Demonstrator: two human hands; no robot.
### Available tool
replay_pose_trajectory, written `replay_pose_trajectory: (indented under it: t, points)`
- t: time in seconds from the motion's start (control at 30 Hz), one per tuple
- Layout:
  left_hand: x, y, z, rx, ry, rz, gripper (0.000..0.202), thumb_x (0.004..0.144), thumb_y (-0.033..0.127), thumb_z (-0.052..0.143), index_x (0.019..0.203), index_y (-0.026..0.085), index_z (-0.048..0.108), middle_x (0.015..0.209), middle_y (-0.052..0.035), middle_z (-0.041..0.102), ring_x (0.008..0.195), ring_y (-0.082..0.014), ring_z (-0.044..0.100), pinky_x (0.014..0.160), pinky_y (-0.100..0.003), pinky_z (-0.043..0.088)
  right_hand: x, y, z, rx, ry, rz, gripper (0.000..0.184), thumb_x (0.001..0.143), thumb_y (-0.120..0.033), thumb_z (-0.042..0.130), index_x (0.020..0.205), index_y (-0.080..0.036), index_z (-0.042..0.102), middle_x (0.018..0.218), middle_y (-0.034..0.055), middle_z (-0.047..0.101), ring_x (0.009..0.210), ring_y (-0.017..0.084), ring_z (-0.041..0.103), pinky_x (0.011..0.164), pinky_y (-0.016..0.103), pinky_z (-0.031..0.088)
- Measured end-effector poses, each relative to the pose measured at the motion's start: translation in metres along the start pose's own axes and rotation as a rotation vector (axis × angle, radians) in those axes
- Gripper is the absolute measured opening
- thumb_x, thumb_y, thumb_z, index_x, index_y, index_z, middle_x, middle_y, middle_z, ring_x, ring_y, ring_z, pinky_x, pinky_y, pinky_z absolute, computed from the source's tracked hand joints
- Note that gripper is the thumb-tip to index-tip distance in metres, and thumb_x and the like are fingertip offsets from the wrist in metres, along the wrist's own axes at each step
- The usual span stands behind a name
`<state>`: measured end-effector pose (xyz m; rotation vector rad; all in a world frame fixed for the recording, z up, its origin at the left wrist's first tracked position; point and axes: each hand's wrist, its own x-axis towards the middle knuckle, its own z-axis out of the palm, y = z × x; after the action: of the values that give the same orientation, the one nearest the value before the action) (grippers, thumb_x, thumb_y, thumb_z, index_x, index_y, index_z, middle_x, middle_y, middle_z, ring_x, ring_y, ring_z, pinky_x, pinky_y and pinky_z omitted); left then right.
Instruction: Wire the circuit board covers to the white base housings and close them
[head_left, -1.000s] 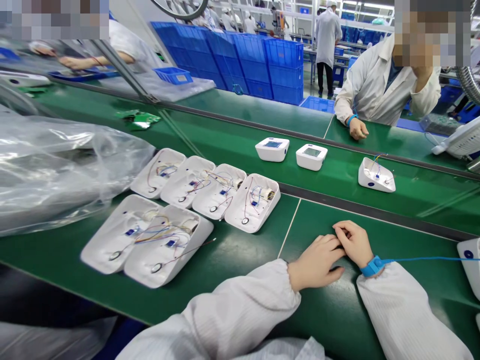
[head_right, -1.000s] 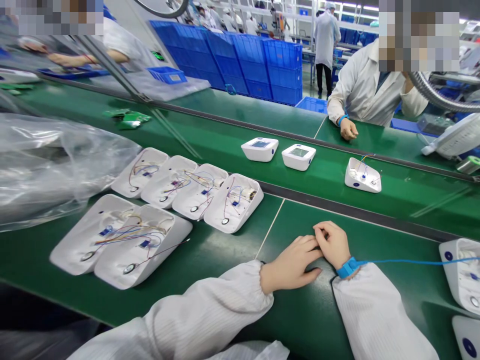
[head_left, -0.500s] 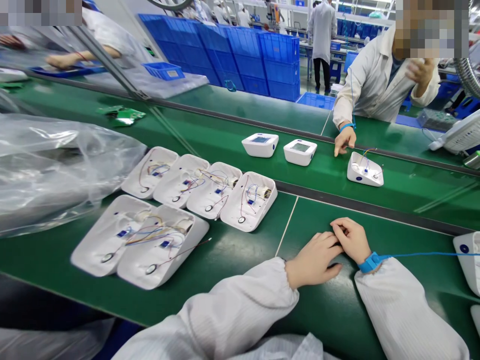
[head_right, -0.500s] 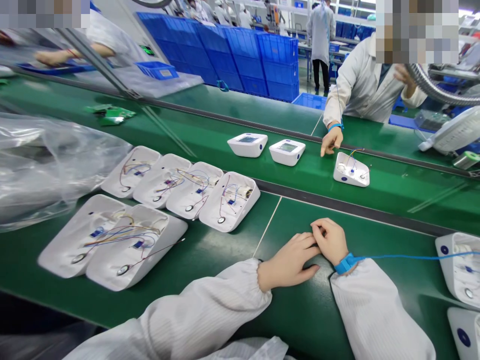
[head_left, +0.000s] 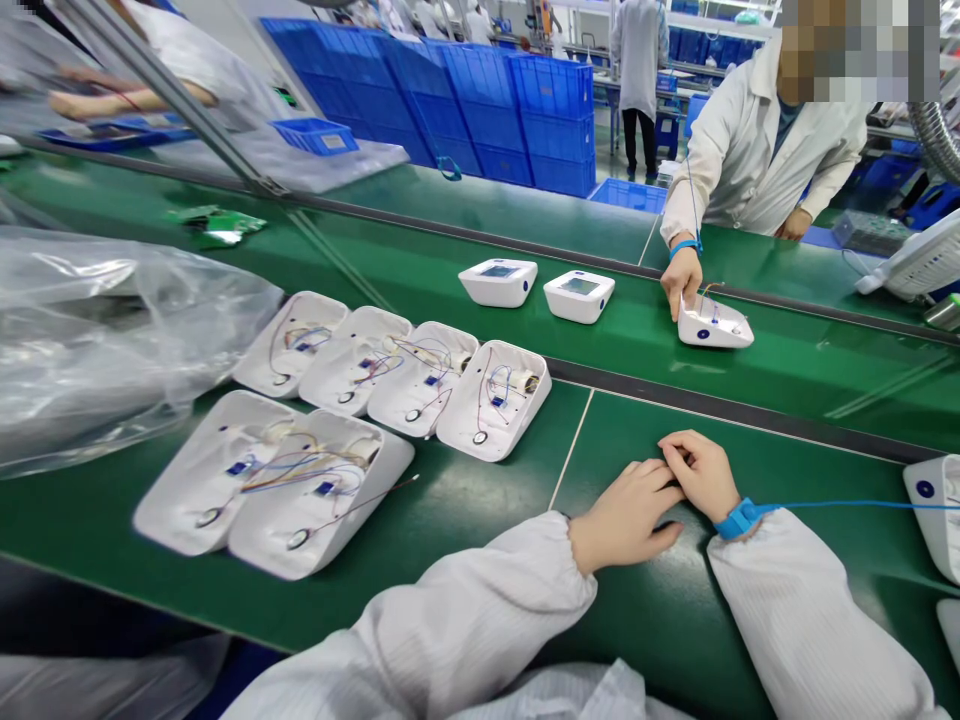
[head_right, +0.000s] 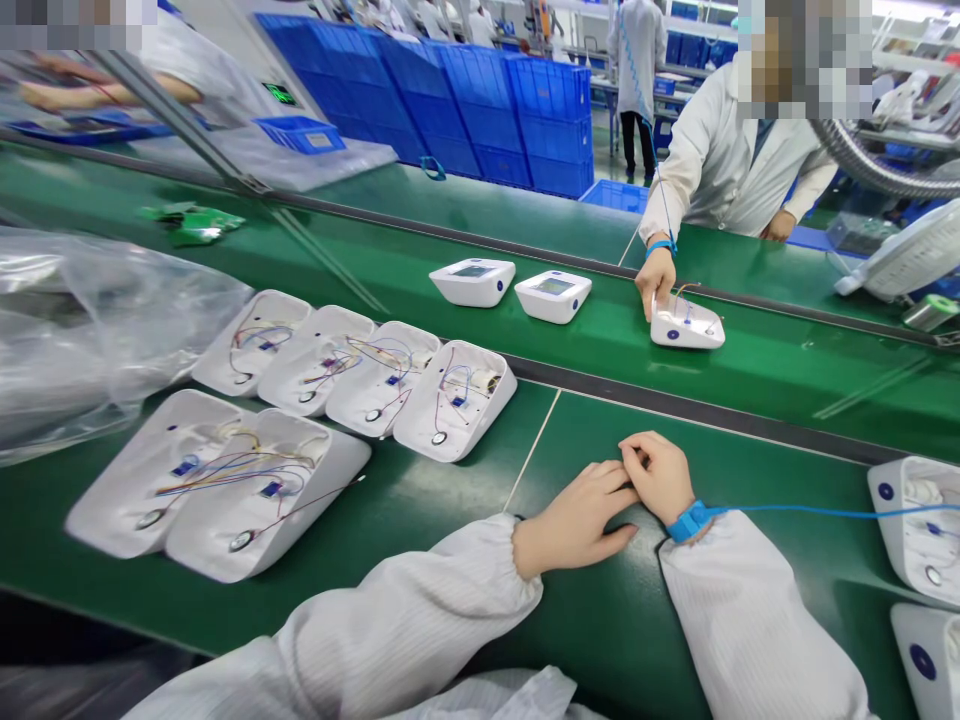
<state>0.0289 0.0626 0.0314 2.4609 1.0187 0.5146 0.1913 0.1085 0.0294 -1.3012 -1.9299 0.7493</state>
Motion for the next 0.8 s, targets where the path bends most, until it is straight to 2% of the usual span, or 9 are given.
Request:
replay_pose_trajectory:
  t: [0.8]
  points:
    - [-0.0002,-0.0007,0.0012,0.016,0.003,0.005,0.030,0.085,0.033,0.064,0.111,0.018,0.062,0.122,-0.0099,0.058,0.115,-0.0289,0.049,0.092,-0.042,0.043,-0.0008,0.0047,0.0015,0.000,-0.015,-0.006,0.019,0.092,-0.028,0.053,0.086,-0.021,0.070,0.093,0.0044,0.073,0.073,0.017,0.066,0.067,0.029,0.050]
